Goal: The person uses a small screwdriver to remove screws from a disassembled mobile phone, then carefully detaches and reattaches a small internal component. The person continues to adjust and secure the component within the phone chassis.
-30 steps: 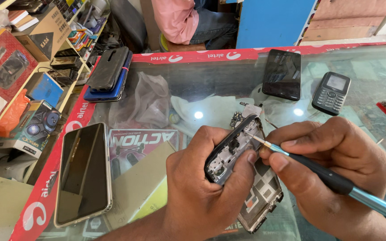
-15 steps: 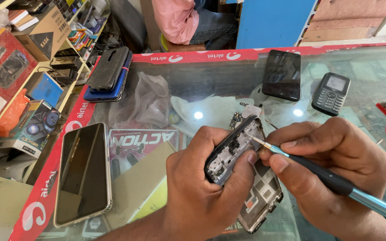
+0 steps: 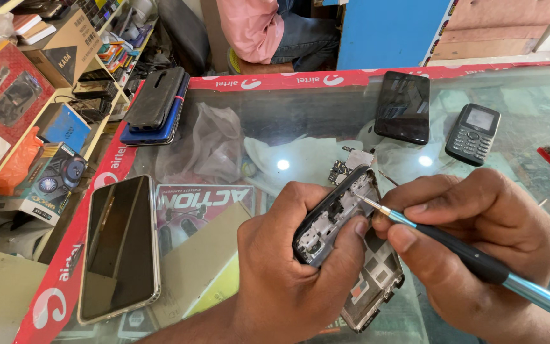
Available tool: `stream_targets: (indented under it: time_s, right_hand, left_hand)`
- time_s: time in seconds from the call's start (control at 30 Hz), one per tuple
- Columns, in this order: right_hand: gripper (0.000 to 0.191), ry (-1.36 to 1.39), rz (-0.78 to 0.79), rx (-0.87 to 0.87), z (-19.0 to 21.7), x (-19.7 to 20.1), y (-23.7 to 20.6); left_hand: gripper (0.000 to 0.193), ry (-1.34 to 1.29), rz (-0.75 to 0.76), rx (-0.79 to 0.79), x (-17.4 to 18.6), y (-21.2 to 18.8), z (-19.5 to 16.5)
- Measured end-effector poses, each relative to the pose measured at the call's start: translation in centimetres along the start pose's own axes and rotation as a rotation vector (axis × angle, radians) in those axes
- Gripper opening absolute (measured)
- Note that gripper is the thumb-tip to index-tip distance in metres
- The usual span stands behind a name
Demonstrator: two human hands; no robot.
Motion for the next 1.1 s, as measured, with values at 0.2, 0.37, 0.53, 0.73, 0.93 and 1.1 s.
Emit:
stream_targets:
  time_s: [0.2,0.37,0.53,0.73,0.93,1.1]
  right_hand:
    - [0.019,-0.099,0.014,-0.023,0.38,0.02,0.43]
    - [0.018,-0.02,-0.007,-0.06,0.24,-0.05,0.39]
    - [0.021,0.043,-0.018,-0.048,0.06,-0.04,0.17]
    - [0.02,-0.019,-0.006,-0.039,0.34,-0.03,0.37]
    - [0.019,-0.03,-0.037,-0.069,0.59,-0.07,0.5]
    - [0.02,-0.092,-0.046,-0.018,0.6,-0.15,0.36]
  left_hand:
    - [0.012,0.037,-0.027,0.013,0.02,0.09,0.0]
    - [0.013,0.038,-0.026,0.027,0.13,0.13,0.05]
    - [0.013,0.042,-0.01,-0.023,0.06,-0.01,-0.03]
    - [0.013,0.006,-0.01,0.045,0.07,0.11,0.07]
    - [0.014,0.065,-0.027,-0.014,-0.03,0.23,-0.12]
    - [0.013,0.045,-0.027,-0.003,-0.07,0.15,-0.13]
Point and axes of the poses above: each hand's wrist, its own y-axis towards the middle knuckle, its own x-axis out of the back of the hand, z = x × y, the point moved 2 cm from there along y, towards the middle knuckle, and after that the axes turned 7 degrees about -y, right-handed, at the moved point
